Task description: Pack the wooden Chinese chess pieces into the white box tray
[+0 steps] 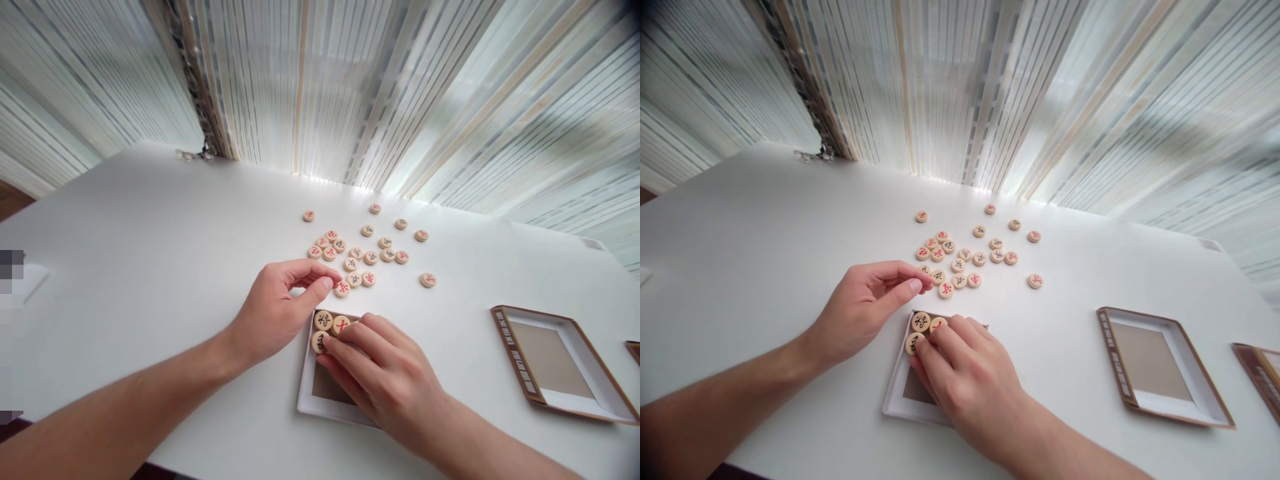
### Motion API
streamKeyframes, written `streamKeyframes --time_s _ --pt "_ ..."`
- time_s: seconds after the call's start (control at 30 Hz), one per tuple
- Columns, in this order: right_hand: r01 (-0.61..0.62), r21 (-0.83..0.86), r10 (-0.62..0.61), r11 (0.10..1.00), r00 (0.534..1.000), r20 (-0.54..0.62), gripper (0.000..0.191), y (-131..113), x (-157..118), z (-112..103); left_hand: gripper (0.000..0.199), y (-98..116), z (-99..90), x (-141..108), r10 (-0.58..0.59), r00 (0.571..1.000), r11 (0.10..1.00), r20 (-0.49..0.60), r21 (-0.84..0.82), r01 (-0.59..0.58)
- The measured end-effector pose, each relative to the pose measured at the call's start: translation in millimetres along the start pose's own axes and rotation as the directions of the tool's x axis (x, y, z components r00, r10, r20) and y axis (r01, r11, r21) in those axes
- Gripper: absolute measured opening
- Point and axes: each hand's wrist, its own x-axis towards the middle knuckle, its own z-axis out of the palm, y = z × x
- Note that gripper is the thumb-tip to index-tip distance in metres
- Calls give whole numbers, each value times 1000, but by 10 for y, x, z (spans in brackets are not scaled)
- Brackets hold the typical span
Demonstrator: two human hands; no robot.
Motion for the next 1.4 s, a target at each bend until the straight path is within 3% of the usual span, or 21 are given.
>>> streamKeyframes --time_s 0.27,0.43,0.47,0.5,0.53,0.6,0.7,0.8,1.03,1.17,1.4 --pt "6 58 -4 998 1000 -29 8 -9 40 -175 18 -15 -80 68 14 997 996 -71 91 -7" --pt "-167 101 182 981 970 -164 8 299 116 -358 19 -56 -135 122 47 993 989 -111 147 -30" --pt "-257 135 280 957 941 -192 8 384 124 -378 19 -61 -141 127 54 992 987 -114 156 -36" --pt "-378 193 416 906 880 -230 6 467 128 -387 20 -64 -146 129 60 991 986 -116 162 -41" --pt "-484 302 557 821 796 -239 8 547 127 -387 20 -66 -151 131 65 991 985 -118 167 -45" --pt "-551 554 745 624 633 -210 16 682 115 -356 21 -65 -162 136 71 990 983 -122 176 -49" --pt "-541 622 789 566 574 -220 23 810 71 -262 21 -66 -184 159 66 989 981 -129 187 -41" --pt "-533 647 800 545 562 -210 25 859 22 -163 21 -68 -193 203 59 990 980 -131 198 -32" --pt "-539 658 789 526 598 -141 30 867 1 -101 23 40 -80 325 108 993 950 -49 299 -88" --pt "-551 647 783 527 610 -118 29 868 5 -103 21 51 -20 445 273 962 830 6 504 -239" --pt "-566 624 780 539 614 -117 24 866 -1 -88 22 -212 -175 536 419 907 717 36 600 -355"
